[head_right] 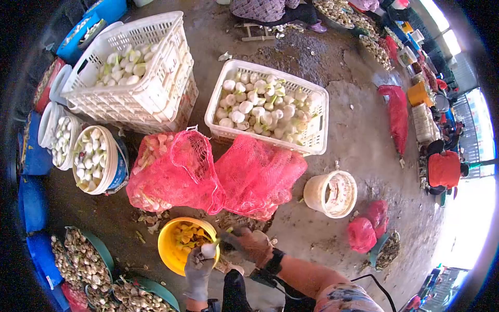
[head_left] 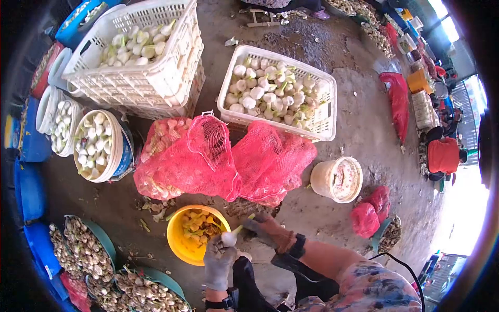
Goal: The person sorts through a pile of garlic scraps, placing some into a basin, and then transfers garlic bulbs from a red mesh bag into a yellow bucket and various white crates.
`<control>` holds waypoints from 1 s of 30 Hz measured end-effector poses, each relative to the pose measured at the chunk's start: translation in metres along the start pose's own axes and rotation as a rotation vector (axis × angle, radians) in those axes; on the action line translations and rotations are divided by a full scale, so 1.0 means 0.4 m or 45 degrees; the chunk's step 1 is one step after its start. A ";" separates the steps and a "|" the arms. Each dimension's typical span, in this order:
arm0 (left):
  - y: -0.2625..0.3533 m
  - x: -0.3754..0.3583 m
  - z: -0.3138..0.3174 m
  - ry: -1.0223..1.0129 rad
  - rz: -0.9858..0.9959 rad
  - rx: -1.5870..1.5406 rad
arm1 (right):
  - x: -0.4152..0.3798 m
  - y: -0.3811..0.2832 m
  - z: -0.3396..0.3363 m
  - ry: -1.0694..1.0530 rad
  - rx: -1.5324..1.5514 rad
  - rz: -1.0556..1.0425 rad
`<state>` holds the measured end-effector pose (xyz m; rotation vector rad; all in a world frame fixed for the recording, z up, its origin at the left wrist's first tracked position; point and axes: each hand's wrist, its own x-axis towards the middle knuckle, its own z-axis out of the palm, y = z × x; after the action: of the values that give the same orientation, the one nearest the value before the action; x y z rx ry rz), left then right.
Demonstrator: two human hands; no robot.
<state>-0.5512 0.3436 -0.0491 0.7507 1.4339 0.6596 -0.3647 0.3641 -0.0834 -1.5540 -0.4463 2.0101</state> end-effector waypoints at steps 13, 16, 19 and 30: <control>-0.595 0.008 -0.363 0.986 -0.786 0.612 | 0.016 -0.186 -0.125 0.001 0.499 -0.418; -0.962 0.054 -0.457 0.576 -0.627 1.016 | 0.022 -0.159 -0.053 -0.063 0.440 -0.368; -0.714 0.070 -0.346 0.907 -0.824 0.127 | 0.037 -0.144 0.006 -0.035 0.356 -0.311; -0.734 0.083 -0.327 0.817 -0.667 -0.186 | 0.313 -0.252 0.475 -0.447 -0.402 -0.692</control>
<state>-0.6931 0.1965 -0.2996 0.0120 2.0371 0.6039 -0.5464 0.5334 -0.0709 -1.0716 -1.2300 1.8233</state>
